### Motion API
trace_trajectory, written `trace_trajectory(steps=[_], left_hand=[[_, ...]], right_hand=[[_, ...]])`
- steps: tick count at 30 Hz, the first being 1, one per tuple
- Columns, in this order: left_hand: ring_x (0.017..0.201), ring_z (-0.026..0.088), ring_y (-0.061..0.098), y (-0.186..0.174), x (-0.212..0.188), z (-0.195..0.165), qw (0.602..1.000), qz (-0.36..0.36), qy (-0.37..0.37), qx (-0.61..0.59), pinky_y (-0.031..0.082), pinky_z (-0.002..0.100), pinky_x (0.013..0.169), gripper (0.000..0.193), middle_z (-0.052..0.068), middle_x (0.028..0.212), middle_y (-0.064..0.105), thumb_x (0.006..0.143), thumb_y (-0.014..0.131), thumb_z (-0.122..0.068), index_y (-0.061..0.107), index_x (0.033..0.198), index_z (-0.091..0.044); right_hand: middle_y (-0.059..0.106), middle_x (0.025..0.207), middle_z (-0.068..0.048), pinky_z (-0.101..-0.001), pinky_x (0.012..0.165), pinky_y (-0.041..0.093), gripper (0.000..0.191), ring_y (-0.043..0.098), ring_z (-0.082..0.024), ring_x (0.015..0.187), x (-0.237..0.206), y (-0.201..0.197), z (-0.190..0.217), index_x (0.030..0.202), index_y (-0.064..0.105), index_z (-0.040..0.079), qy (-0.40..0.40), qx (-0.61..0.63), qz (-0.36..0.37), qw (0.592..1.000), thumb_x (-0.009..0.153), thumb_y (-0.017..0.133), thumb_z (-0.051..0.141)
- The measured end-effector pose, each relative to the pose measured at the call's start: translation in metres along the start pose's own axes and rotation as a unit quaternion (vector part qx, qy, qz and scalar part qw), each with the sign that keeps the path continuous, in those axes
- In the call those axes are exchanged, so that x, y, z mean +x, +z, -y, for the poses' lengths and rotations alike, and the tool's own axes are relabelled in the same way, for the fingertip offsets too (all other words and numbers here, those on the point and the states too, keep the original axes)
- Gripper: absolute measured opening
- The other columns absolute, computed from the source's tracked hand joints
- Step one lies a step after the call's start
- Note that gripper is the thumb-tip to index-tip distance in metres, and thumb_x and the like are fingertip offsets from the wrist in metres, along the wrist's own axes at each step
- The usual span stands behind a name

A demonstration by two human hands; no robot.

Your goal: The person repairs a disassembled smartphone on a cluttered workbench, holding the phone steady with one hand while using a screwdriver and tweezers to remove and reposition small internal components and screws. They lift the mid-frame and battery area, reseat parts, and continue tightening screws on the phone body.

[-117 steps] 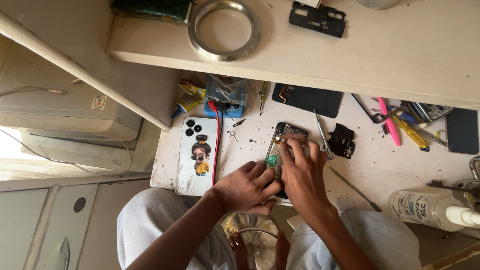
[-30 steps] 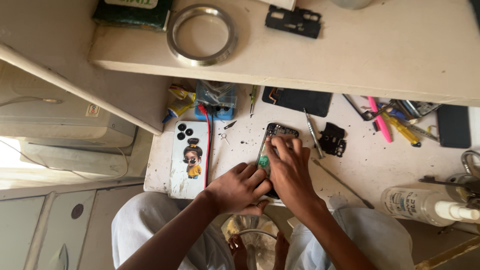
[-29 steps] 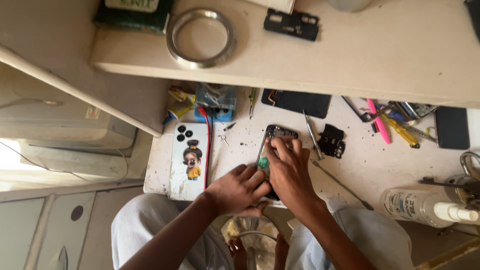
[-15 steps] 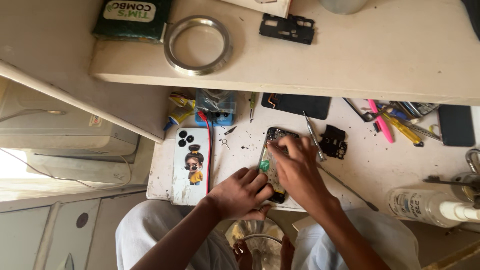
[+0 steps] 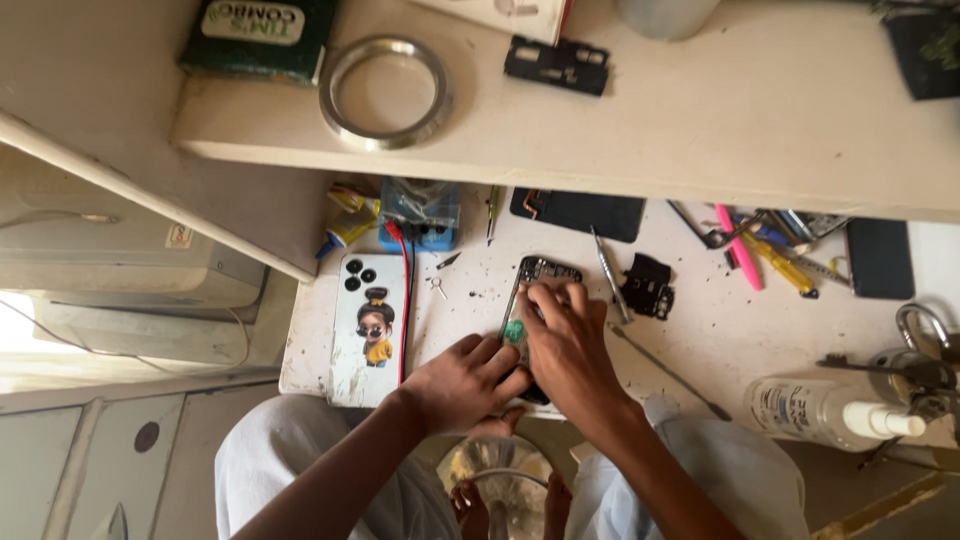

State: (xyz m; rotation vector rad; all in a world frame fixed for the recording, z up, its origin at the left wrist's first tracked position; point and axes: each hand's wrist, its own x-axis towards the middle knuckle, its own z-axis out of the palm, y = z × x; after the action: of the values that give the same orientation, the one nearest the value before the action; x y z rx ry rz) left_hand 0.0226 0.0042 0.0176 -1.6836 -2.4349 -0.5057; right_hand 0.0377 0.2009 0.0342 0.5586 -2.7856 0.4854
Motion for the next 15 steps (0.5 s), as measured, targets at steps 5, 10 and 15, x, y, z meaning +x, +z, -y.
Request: trace_trajectory(steps=[5,10,15], left_hand=[[0.1,0.033,0.064,0.0,0.0,-0.002,1.0,0.005,0.0,0.013,0.053,0.044,0.087,0.036,0.012,0.1,0.059,0.091,0.066,-0.044,0.056,0.1,-0.01],[0.107,0.034,0.064,-0.001,-0.003,-0.002,1.0,-0.013,-0.002,-0.003,0.053,0.043,0.091,0.04,0.012,0.106,0.059,0.09,0.067,-0.046,0.056,0.101,-0.01],[0.105,0.035,0.063,-0.003,0.0,-0.002,1.0,0.004,-0.006,-0.001,0.052,0.043,0.089,0.039,0.013,0.105,0.059,0.089,0.068,-0.045,0.057,0.102,-0.01]], right_hand=[[0.062,0.109,-0.01,-0.0456,0.087,0.04,0.034,0.05,-0.031,0.103,-0.001,-0.012,-0.023,0.113,0.074,0.005,0.093,0.085,-0.043,0.991,0.08,0.068,-0.005],[0.062,0.103,-0.007,-0.041,0.091,0.046,0.027,0.054,-0.028,0.103,-0.004,-0.028,-0.047,0.109,0.076,0.006,0.108,0.138,-0.076,0.981,0.086,0.069,-0.005],[0.064,0.098,-0.007,-0.0428,0.088,0.045,0.026,0.054,-0.03,0.096,-0.01,-0.034,-0.031,0.106,0.076,0.004,0.075,0.113,-0.055,0.989,0.081,0.072,-0.003]])
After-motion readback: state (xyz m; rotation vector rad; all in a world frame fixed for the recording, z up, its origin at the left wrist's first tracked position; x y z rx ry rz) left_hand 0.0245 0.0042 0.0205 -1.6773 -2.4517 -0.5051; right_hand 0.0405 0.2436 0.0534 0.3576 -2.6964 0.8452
